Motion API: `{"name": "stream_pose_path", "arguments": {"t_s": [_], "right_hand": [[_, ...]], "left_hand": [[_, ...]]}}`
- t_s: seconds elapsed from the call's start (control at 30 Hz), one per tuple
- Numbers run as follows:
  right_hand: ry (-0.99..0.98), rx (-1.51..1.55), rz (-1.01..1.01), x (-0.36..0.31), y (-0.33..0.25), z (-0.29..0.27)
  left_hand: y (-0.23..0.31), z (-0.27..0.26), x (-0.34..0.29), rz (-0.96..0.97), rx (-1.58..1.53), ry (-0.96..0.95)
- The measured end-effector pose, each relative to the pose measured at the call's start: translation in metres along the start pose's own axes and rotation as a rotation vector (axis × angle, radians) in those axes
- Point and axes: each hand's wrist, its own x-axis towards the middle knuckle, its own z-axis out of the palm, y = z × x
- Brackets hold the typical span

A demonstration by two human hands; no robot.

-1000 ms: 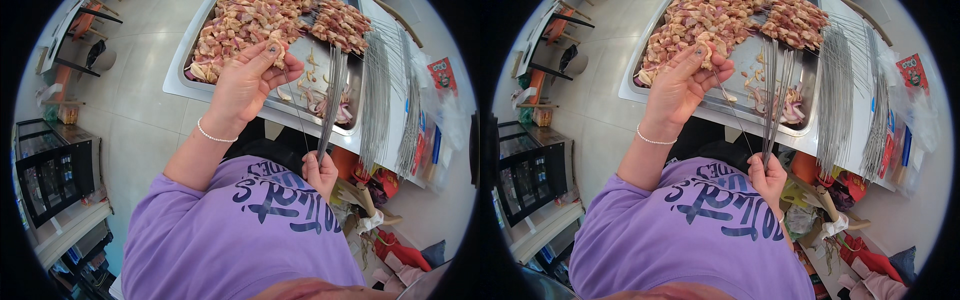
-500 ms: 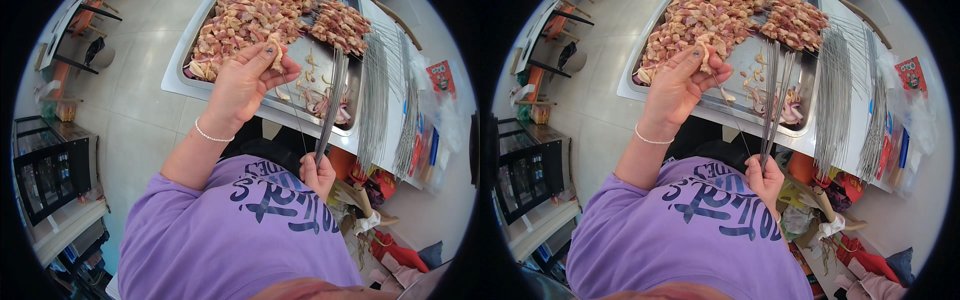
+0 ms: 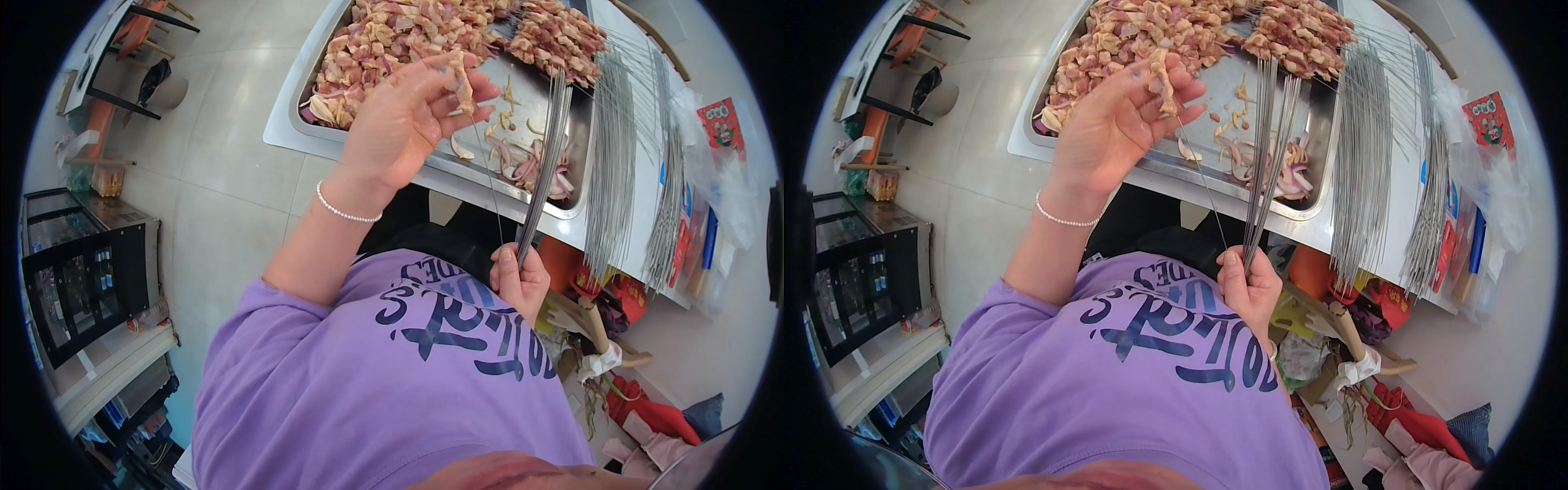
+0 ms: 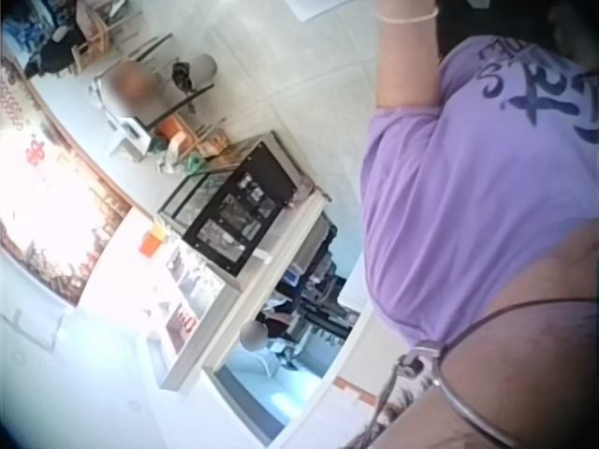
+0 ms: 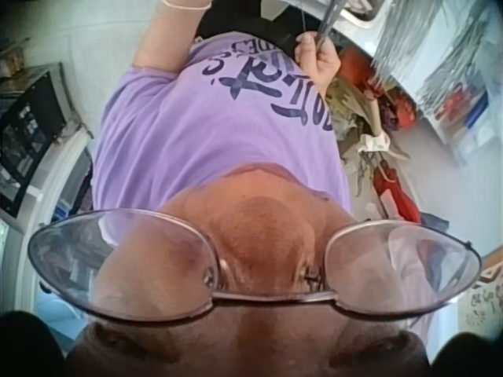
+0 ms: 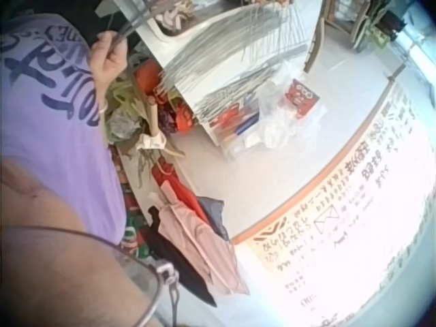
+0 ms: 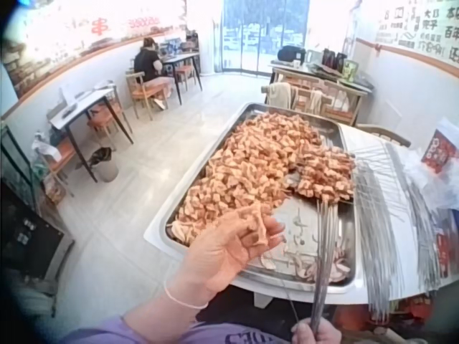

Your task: The person threads pieces of raw meat onto metal skewers one by one. They pick up meat from a tray and slide it onto the skewers held in the other hand, repeating the process continuously.

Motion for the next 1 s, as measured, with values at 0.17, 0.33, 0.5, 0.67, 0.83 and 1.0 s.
{"name": "stream_pose_path", "arguments": {"t_s": [0.17, 0.33, 0.5, 0.67, 0.83, 1.0], "right_hand": [[-0.002, 0.004, -0.011, 0.0, 0.0, -0.002], [0.008, 0.022, 0.007, 0.0, 0.001, 0.0], [0.004, 0.014, 0.011, -0.001, 0.002, -0.003], [0.001, 0.033, 0.024, -0.001, 0.003, -0.001], [0.004, 0.042, 0.024, 0.0, 0.003, 0.0], [-0.005, 0.057, 0.022, 0.0, 0.002, 0.003]], "left_hand": [[-0.003, -0.005, 0.008, 0.076, 0.112, -0.042], [-0.007, -0.005, 0.01, 0.145, 0.199, -0.081], [-0.005, -0.002, 0.007, 0.218, 0.401, -0.068], [-0.011, 0.0, 0.006, 0.23, 0.285, -0.062], [-0.011, -0.002, 0.003, 0.203, 0.268, -0.088], [-0.012, -0.001, 0.0, 0.218, 0.261, -0.072]]}}
